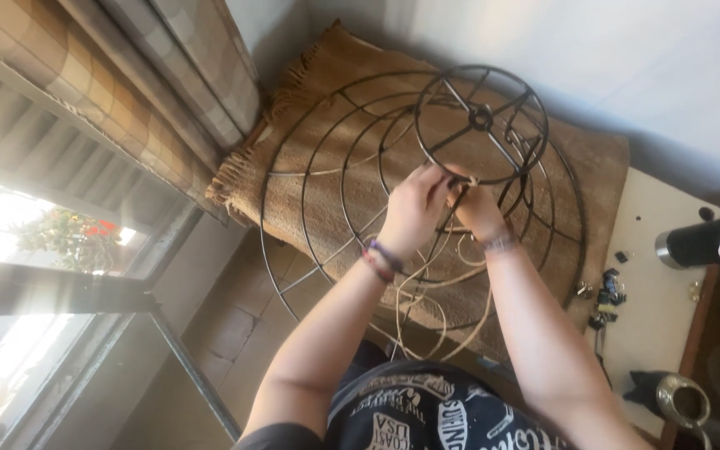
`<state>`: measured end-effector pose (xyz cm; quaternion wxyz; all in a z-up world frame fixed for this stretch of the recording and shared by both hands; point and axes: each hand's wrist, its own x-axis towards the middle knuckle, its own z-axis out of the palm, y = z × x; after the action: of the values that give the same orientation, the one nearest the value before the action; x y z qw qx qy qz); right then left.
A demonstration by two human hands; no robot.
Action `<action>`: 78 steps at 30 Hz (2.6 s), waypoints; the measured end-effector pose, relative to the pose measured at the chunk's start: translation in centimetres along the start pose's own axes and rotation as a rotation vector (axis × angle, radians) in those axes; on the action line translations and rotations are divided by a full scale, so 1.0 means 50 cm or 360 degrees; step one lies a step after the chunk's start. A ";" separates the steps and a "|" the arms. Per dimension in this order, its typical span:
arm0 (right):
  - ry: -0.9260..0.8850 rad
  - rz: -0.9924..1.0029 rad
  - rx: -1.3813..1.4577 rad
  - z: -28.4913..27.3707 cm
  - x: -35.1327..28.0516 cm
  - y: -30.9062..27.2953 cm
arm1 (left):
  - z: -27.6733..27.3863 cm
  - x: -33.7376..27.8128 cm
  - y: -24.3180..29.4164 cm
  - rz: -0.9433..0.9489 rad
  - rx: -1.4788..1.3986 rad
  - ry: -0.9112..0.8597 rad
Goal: The person measures and cuts a length of rope, then wraps it around the top ring of a wire lampshade frame. They secure the rope with a knot and use binder clips to hold it in place while continuing to wrap.
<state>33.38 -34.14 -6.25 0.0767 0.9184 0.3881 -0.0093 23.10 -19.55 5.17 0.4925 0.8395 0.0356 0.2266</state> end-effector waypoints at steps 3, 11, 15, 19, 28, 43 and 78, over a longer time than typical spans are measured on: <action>0.0421 0.0384 0.1724 -0.187 -0.119 -0.032 | -0.031 -0.063 0.012 -0.0038 -0.0178 0.0046; 0.0056 0.0420 0.3414 -0.363 -0.197 -0.045 | -0.012 -0.211 0.169 0.0517 0.0230 -0.0156; 0.0021 0.0444 0.3639 -0.386 -0.188 -0.069 | -0.024 -0.236 0.052 0.0713 0.0277 -0.0248; 0.0308 0.0534 0.3380 -0.353 -0.178 -0.092 | -0.187 -0.247 -0.007 0.0704 0.0194 -0.0387; 0.0785 0.0605 0.3205 -0.354 -0.164 -0.166 | -0.361 -0.332 -0.207 -0.1019 0.1163 -0.0266; 0.1008 0.0198 0.1787 -0.302 -0.216 -0.032 | 0.059 -0.056 0.006 0.0196 -0.0289 0.0047; 0.0521 0.0665 0.2501 -0.046 -0.013 -0.009 | 0.026 0.015 -0.001 -0.0063 0.0146 -0.0028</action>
<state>32.50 -33.94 -3.99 -0.6447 0.7472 0.0962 -0.1296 24.33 -20.38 4.84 0.4581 0.8623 0.0583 0.2076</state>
